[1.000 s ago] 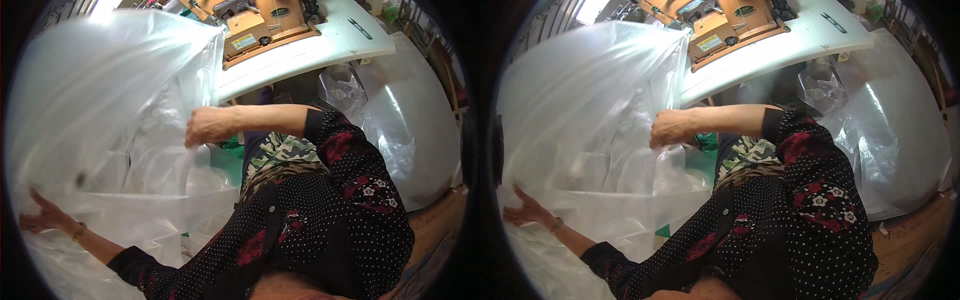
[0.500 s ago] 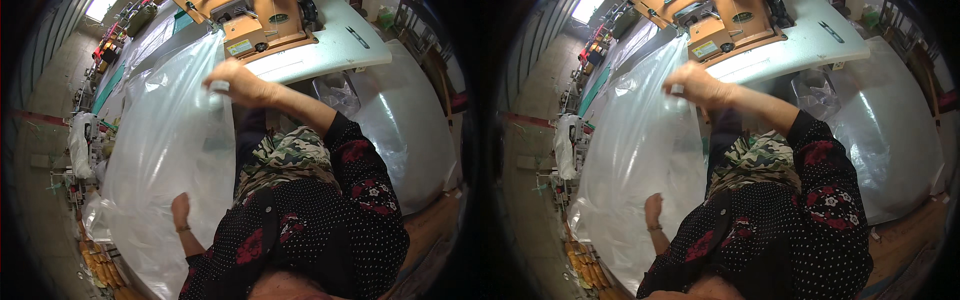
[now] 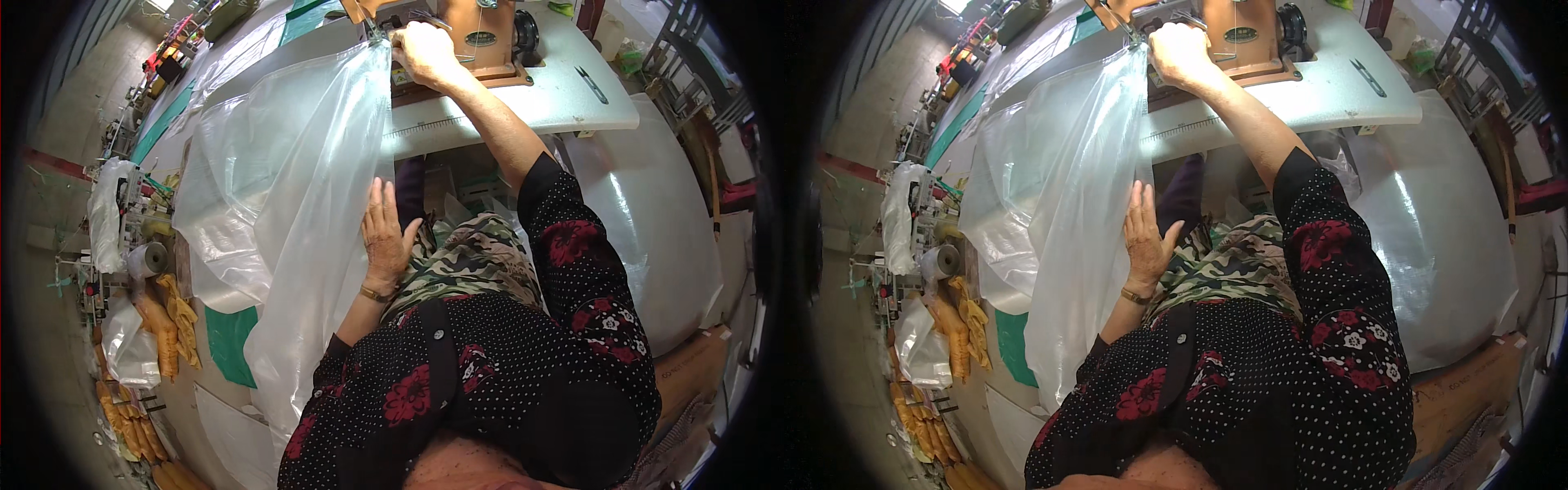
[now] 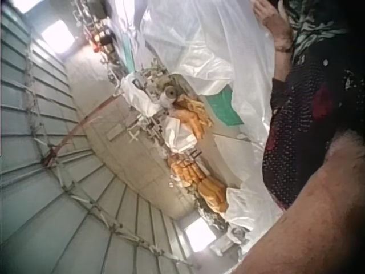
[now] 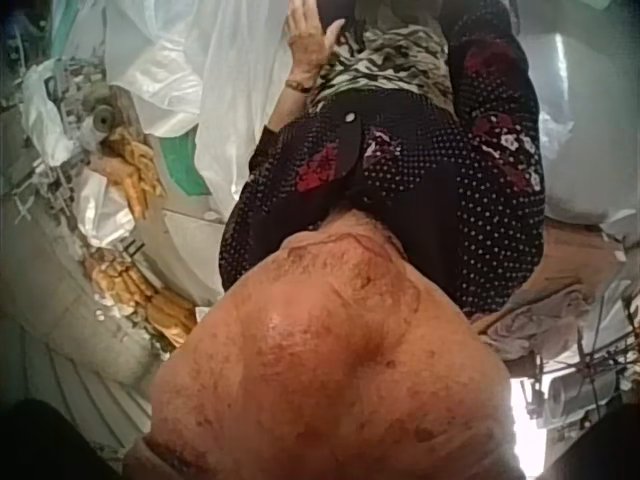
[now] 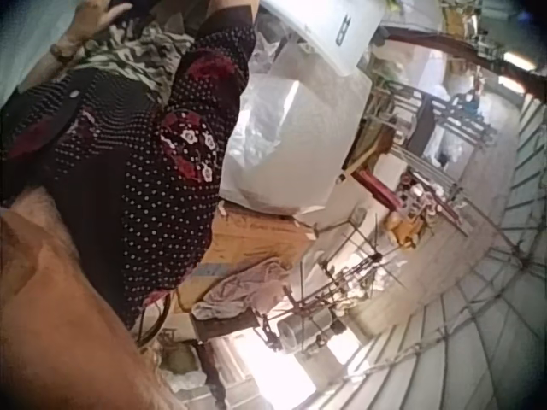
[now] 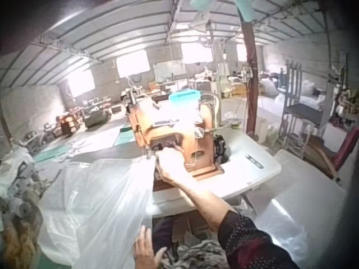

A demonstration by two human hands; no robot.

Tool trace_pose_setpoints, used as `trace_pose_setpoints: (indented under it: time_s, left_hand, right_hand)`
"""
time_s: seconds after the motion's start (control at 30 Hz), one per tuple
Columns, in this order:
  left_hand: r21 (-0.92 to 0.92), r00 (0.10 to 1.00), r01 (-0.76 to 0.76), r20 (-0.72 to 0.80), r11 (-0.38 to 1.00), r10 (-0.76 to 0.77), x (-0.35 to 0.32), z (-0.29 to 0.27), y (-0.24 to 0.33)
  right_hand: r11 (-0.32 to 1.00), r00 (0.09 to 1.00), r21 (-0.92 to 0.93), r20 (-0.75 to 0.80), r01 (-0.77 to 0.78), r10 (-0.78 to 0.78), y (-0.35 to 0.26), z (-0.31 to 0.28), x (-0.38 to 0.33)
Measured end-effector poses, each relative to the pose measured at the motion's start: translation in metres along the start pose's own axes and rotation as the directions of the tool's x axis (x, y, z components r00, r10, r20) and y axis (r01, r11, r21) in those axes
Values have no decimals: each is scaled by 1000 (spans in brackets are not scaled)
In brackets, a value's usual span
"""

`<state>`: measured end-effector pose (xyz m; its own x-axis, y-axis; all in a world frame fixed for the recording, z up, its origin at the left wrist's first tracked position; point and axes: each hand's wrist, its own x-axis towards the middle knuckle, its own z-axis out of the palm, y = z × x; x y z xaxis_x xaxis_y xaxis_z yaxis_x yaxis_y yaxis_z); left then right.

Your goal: Sewing and folding large transparent plastic sheets using an industrial sewing machine.

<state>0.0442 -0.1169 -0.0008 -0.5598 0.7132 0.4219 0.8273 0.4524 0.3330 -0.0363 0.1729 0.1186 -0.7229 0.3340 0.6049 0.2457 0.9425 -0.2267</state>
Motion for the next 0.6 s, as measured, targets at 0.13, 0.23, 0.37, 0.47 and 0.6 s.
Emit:
trace_pose_setpoints:
  time_s: [0.13,0.23,0.37,0.47,0.6]
  left_hand:
    - [19,993,-19,-112,1000,21,14,17,-16]
    - [33,973,-8,-230,999,15,21,24,-36]
    - [-48,965,-15,-261,999,2,19,18,-37]
    - [-55,966,-42,-256,998,27,6,18,-41]
    - [75,1000,9,15,997,-10,-17,1,-38]
  right_hand:
    - [1000,994,-29,-108,-6,3,4,5,6]
    - [999,992,-32,-120,-38,34,-5,7,9]
    - [996,983,-89,-184,-28,12,12,16,7]
    - [985,995,-139,-20,-99,97,-4,1,0]
    - [991,987,-32,90,-129,132,-2,0,-3]
